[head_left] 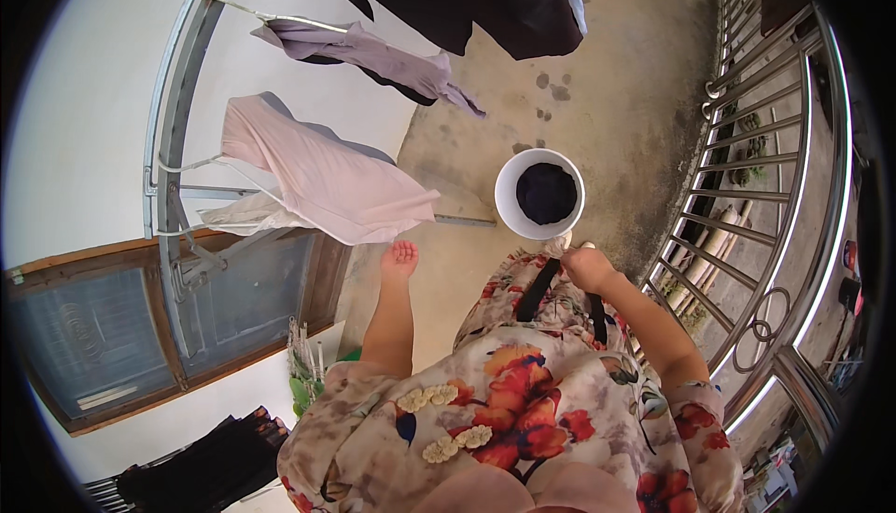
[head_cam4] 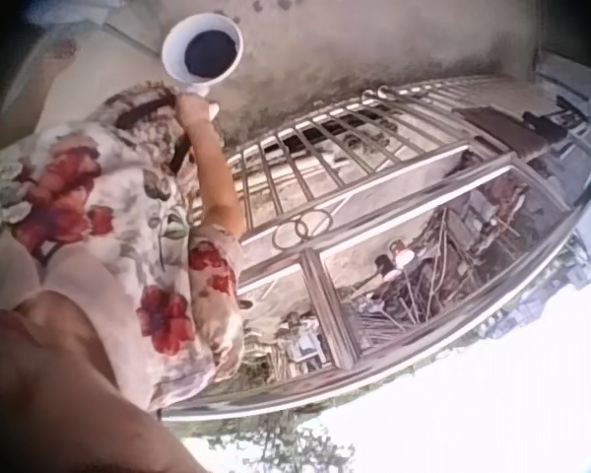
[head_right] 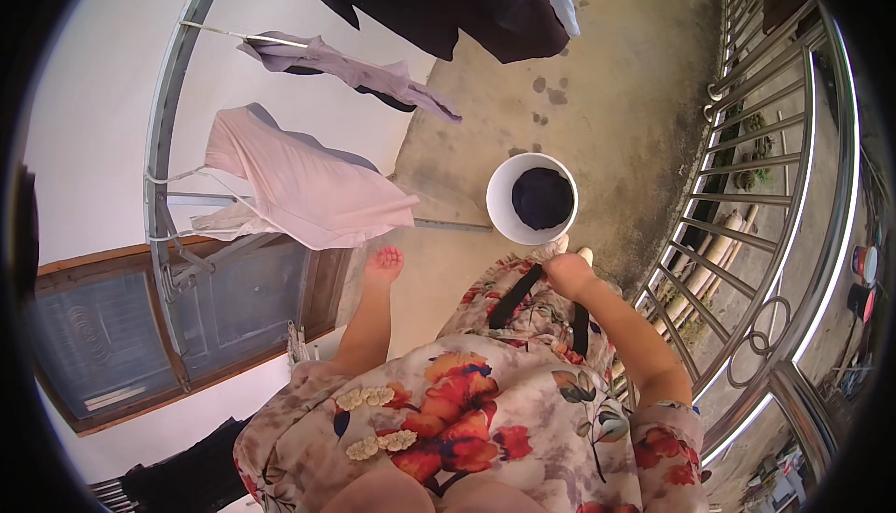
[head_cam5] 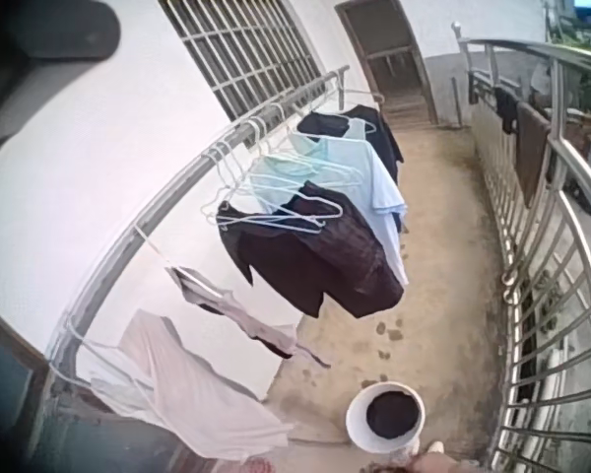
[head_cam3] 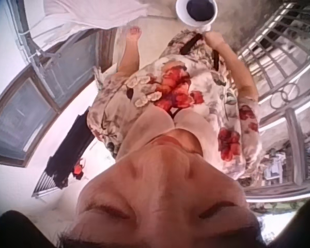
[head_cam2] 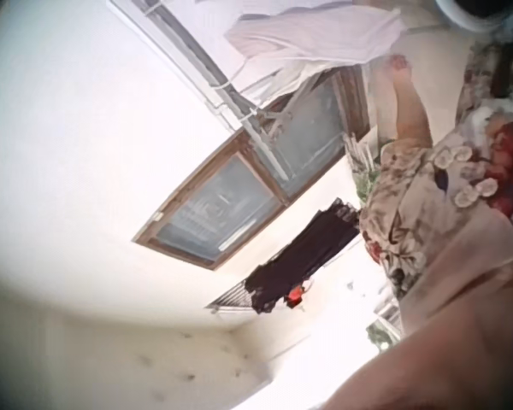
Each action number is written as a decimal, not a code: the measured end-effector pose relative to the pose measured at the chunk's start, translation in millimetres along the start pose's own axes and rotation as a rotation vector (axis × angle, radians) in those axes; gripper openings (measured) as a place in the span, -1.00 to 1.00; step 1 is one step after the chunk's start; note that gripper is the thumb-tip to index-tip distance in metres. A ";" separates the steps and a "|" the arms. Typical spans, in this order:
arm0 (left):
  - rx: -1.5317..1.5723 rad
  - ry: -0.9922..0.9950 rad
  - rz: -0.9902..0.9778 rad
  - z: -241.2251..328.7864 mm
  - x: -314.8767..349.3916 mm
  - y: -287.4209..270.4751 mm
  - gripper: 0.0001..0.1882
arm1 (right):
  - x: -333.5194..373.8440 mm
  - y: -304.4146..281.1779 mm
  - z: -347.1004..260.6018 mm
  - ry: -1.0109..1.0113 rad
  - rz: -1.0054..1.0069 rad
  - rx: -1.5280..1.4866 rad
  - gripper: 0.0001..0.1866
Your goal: The person takes wet garments from a bucket, places them onto hangers, and hangs the hangers on a metal rack. The person then picks up clips and walks into a room to reach into a top-loading washing machine.
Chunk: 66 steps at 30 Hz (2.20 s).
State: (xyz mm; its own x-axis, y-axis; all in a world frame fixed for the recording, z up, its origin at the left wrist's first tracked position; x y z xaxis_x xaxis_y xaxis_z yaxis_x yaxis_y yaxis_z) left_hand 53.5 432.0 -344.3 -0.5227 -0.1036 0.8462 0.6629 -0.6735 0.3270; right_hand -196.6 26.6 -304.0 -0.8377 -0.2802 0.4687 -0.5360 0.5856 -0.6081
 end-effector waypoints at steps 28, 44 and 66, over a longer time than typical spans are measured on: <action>-2.461 0.075 -0.306 -412.5 -341.0 104.9 0.30 | 89.7 163.1 22.7 0.925 0.635 -0.468 -0.82; -2.035 0.078 -0.968 -383.3 -108.5 43.0 -0.62 | -73.7 125.9 147.2 0.944 0.175 -0.857 -0.02; -1.378 0.020 -2.504 -434.8 333.7 440.3 -0.45 | 59.5 -111.8 285.0 0.903 0.928 -1.398 -0.72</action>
State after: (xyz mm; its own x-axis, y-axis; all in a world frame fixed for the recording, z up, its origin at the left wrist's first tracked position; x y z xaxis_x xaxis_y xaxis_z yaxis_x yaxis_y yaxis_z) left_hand -62.1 -217.4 -100.9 0.5399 0.8261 -0.1614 -0.8395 0.5146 -0.1743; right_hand -216.2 -272.3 -390.8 -0.2267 0.5919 0.7734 0.8286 0.5346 -0.1662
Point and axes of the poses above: each hand's wrist, its own x-axis away from the middle knuckle, its own y-axis out of the palm, z = x × y, the point moved 3 cm from there along -x, towards the middle knuckle, and after that the axes turned 12 degrees about -z, right-handed, at the moved point
